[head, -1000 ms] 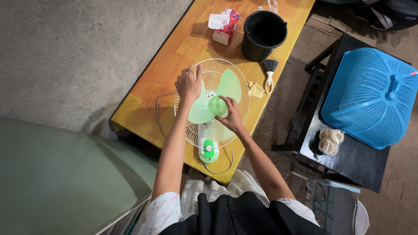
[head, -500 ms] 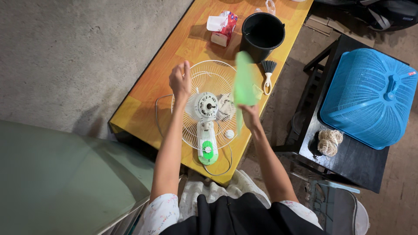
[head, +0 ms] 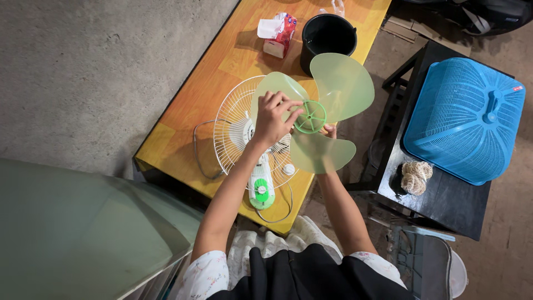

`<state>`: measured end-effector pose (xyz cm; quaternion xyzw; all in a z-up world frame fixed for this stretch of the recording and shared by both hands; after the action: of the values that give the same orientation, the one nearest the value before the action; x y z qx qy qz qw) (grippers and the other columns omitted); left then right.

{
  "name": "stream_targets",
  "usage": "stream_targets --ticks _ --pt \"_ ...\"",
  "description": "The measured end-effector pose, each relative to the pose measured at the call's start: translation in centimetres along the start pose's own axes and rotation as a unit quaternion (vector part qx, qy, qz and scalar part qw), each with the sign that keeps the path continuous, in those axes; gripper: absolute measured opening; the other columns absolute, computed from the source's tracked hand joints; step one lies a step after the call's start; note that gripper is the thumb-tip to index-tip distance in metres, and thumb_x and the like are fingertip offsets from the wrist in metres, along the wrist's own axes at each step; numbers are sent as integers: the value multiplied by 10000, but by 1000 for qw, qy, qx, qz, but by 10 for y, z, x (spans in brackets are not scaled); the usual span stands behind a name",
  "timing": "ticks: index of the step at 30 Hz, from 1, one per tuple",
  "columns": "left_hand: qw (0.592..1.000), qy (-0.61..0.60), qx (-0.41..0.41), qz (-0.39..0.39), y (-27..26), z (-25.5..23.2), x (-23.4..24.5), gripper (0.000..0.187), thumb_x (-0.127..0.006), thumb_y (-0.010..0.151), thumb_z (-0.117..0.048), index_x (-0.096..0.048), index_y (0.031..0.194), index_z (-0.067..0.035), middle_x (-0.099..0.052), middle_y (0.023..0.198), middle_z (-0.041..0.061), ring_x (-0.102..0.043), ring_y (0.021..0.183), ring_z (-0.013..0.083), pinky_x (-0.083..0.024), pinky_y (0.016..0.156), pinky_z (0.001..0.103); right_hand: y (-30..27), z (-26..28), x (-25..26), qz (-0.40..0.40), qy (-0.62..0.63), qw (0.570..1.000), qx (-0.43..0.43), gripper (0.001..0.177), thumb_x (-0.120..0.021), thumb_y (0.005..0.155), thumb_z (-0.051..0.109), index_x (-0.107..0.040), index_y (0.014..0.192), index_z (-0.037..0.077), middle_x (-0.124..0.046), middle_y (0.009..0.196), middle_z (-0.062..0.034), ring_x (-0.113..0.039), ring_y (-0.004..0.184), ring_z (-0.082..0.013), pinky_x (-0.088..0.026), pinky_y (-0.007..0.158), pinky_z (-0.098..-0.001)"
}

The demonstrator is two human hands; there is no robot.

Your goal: The person assembles a small table fan by attaching the motor housing, securing the front grille, installing the fan blades, and tightening the central cap. The person then lifts the assembled fan and moves it away from the table.

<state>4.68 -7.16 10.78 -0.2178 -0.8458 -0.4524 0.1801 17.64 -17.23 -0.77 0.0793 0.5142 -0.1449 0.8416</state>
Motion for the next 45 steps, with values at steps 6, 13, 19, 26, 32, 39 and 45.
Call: stream_targets --ticks 6,13,19,26,32,39,45 --pt "998 17 -44 34 -7 -3 -10 169 -782 878 -192 -780 1045 -214 -585 972 -40 -536 967 202 -392 863 389 2 6 24 -8 15 1000 16 723 -621 896 416 -481 1488 25 -598 1389 -175 -615 1246 -316 -472 1114 -481" --pt "998 18 -48 47 -10 -10 -17 171 -812 849 -240 -777 1015 -215 -572 972 -35 -502 922 198 -378 862 396 2 8 36 -10 18 1000 16 697 -651 905 387 -495 1475 17 -602 1388 -167 -609 1254 -304 -477 1113 -471" --pt "997 29 -61 35 -10 -22 -16 162 -835 844 -280 -765 971 -209 -558 966 -29 -507 933 203 -370 872 405 0 8 45 -6 18 1000 15 676 -677 912 363 -508 1464 11 -605 1387 -160 -604 1261 -294 -481 1113 -462" --pt "999 2 -23 24 -14 -6 -19 158 -838 841 -237 -768 980 -208 -574 967 -29 -539 976 203 -396 863 396 8 15 93 44 -22 999 13 652 -707 920 334 -523 1451 3 -609 1385 -152 -598 1270 -282 -486 1112 -451" --pt "997 -46 61 10 -25 33 -17 132 -831 830 -207 -782 950 -184 -615 984 0 -564 990 230 -437 943 398 25 23 86 147 -201 967 54 734 -785 853 315 -526 1469 10 -593 1450 -144 -556 1367 -283 -436 1194 -441" --pt "959 174 141 -171 -40 101 44 201 -695 961 -225 -714 1117 -99 -629 1192 150 -550 1161 336 -402 993 478 3 10 1 62 -594 793 117 966 -852 728 404 -429 1551 128 -518 1502 -123 -537 1348 -272 -429 1150 -431" --pt "922 -73 351 -148 -50 171 41 699 -269 1072 -563 -628 1338 -25 -624 1358 195 -556 1316 325 -405 1139 438 0 -27 9 22 -713 684 152 919 -886 717 305 -485 1530 155 -582 1399 -145 -572 1254 -283 -480 1082 -426"
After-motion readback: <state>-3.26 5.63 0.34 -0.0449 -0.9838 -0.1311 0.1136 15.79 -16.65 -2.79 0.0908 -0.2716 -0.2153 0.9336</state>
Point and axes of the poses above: each hand's wrist, its own y-axis towards the middle knuckle, its own x-axis out of the back of the hand, z = x × y, the point moved 4 cm from there along y, towards the middle knuckle
